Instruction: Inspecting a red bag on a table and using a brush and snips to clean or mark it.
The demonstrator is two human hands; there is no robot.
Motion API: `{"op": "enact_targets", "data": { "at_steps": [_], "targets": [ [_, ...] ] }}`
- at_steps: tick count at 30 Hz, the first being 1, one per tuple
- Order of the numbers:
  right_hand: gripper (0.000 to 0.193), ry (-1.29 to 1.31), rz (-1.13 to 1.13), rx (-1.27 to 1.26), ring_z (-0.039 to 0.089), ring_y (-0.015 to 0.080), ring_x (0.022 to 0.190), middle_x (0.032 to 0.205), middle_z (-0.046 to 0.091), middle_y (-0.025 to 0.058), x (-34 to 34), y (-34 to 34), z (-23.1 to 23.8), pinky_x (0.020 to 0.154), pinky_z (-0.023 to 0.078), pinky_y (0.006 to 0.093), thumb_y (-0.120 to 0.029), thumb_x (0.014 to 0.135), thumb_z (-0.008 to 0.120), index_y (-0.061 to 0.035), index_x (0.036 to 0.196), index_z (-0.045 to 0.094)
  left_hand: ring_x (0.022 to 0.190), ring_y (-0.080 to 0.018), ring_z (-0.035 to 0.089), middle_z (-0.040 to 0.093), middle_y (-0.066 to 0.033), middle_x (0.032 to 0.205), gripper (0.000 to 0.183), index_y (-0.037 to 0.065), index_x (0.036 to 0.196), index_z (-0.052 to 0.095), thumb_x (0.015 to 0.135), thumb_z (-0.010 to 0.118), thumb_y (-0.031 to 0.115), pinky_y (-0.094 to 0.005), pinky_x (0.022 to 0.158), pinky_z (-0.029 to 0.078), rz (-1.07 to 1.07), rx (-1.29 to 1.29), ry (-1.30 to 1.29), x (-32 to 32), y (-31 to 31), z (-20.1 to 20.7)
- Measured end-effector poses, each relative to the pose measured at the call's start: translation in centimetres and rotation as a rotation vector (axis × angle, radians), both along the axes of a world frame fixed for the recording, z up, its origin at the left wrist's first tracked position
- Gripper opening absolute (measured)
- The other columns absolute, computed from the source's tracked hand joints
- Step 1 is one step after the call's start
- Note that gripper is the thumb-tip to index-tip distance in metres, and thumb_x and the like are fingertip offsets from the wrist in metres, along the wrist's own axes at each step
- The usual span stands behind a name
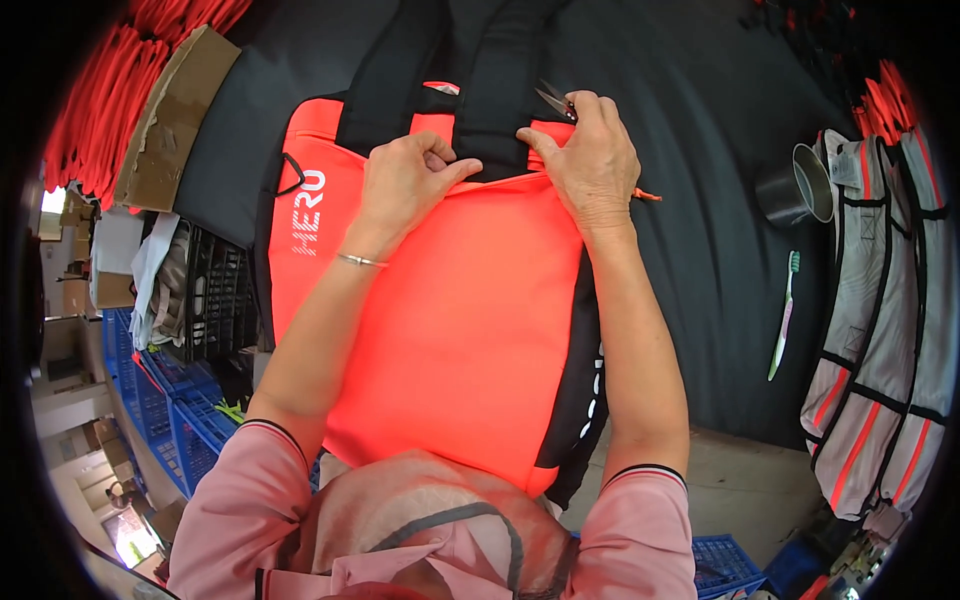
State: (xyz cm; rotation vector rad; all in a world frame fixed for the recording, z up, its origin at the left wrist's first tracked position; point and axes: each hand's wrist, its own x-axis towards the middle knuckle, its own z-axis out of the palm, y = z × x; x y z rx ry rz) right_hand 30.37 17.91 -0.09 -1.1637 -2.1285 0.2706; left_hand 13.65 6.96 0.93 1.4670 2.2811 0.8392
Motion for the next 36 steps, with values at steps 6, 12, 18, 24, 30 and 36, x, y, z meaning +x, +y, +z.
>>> {"op": "enact_targets", "data": {
  "at_steps": [6, 12, 18, 24, 30, 36],
  "targets": [
    [0.050, 0.007, 0.015, 0.046, 0.064, 0.0246, 0.083, 0.093, 0.061, 0.0055, -0.1, -0.3, 0.2, 0.068, 0.055, 0.0378, -0.032, 0.069, 0.087, -0.0060, 0.102, 0.060, 0.061, -0.0146, 0.064, 0.068, -0.0086, 0.083, 0.022, 0.000, 0.082, 0.069, 0.080, 0.080, 0.020, -0.0310, 0.055, 0.049, 0.063, 0.282, 0.057, -0.5, -0.7, -2.6],
    [0.048, 0.017, 0.011, 0.067, 0.064, 0.0242, 0.083, 0.093, 0.061, 0.0051, 0.0, -0.2, -0.1, 0.069, 0.055, 0.0373, -0.029, 0.068, 0.087, -0.0066, 0.101, 0.060, 0.059, -0.0175, 0.063, 0.068, -0.0080, 0.083, 0.016, 0.004, 0.091, 0.074, 0.080, 0.077, 0.014, -0.0301, 0.055, 0.050, -0.007, 0.420, -0.076, 0.0, -1.7, -3.2],
    [0.049, 0.015, 0.009, 0.045, 0.064, 0.0242, 0.085, 0.094, 0.061, 0.0048, 0.0, -0.1, -0.2, 0.070, 0.055, 0.0377, -0.029, 0.068, 0.087, -0.0063, 0.102, 0.060, 0.062, -0.0252, 0.065, 0.064, -0.0081, 0.077, 0.010, 0.006, 0.081, 0.071, 0.081, 0.074, 0.015, -0.0358, 0.055, 0.052, -0.064, 0.298, 0.254, 1.2, -0.7, -2.4],
    [0.046, 0.056, 0.045, 0.256, 0.062, 0.0239, 0.084, 0.095, 0.061, 0.0037, -0.6, -1.0, 1.1, 0.074, 0.053, 0.0360, -0.031, 0.071, 0.084, -0.0087, 0.105, 0.061, 0.068, -0.0331, 0.064, 0.060, -0.0128, 0.084, 0.009, 0.004, 0.085, 0.060, 0.085, 0.067, 0.010, -0.0411, 0.057, 0.052, -0.044, 0.284, 0.342, 1.3, -0.5, -3.7],
    [0.028, -0.126, 0.256, 0.307, 0.060, 0.0197, 0.078, 0.086, 0.058, 0.0016, -0.4, -2.4, 0.6, 0.067, 0.049, 0.0329, -0.027, 0.076, 0.078, -0.0098, 0.093, 0.063, 0.071, -0.0361, 0.064, 0.057, -0.0164, 0.086, 0.013, 0.002, 0.090, 0.054, 0.086, 0.065, 0.008, -0.0433, 0.059, 0.053, -0.037, 0.283, 0.285, 1.2, -0.5, -4.1],
    [0.019, -0.217, 0.386, 0.344, 0.059, 0.0166, 0.074, 0.078, 0.056, 0.0005, -0.9, -2.4, 0.9, 0.064, 0.047, 0.0312, -0.023, 0.077, 0.076, -0.0091, 0.080, 0.063, 0.072, -0.0368, 0.063, 0.057, -0.0167, 0.086, 0.013, 0.002, 0.089, 0.054, 0.085, 0.065, 0.007, -0.0442, 0.060, 0.053, -0.016, 0.282, 0.268, 1.3, -0.5, -4.1]
  ]
}}
